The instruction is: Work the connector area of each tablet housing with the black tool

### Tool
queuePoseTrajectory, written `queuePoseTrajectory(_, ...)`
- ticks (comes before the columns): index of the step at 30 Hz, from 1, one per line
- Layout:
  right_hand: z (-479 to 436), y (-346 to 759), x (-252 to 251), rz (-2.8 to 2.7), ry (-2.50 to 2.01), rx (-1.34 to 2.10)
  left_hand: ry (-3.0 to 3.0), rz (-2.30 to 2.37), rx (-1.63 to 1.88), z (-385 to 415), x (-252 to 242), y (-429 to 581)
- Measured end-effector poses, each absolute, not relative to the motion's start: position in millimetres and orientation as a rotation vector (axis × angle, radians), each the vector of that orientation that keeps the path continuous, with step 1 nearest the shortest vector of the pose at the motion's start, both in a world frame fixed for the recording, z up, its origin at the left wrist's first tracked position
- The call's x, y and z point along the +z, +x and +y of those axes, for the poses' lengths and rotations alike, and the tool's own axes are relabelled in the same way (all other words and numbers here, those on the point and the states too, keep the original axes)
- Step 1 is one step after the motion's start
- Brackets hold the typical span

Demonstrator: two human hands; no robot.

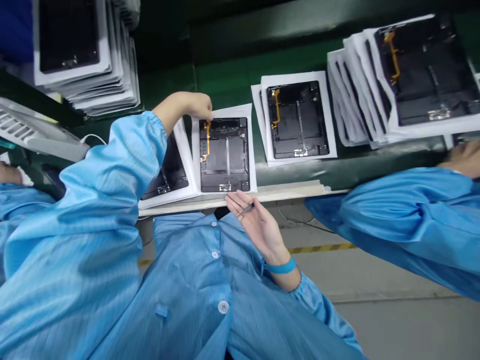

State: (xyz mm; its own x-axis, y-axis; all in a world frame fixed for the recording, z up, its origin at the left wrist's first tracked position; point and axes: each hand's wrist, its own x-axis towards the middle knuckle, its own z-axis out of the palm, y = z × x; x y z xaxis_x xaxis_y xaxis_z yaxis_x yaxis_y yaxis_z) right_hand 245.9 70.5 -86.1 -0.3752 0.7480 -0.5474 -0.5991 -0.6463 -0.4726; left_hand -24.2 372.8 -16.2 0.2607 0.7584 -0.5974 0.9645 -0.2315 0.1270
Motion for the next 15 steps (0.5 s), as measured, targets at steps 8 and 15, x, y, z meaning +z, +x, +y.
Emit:
queuePoseTrajectory(8, 59.7, 254.1, -99.1, -0.385, -1.116, 1.783, 2.039, 1.377, -0.118, 295.1, 78.1, -19.0)
queuePoseTrajectory(15, 135.8, 274.3, -97.6, -0.689, -1.155, 1.23, 2.277, 1.224, -0.084, 230.6, 170.4, -11.0)
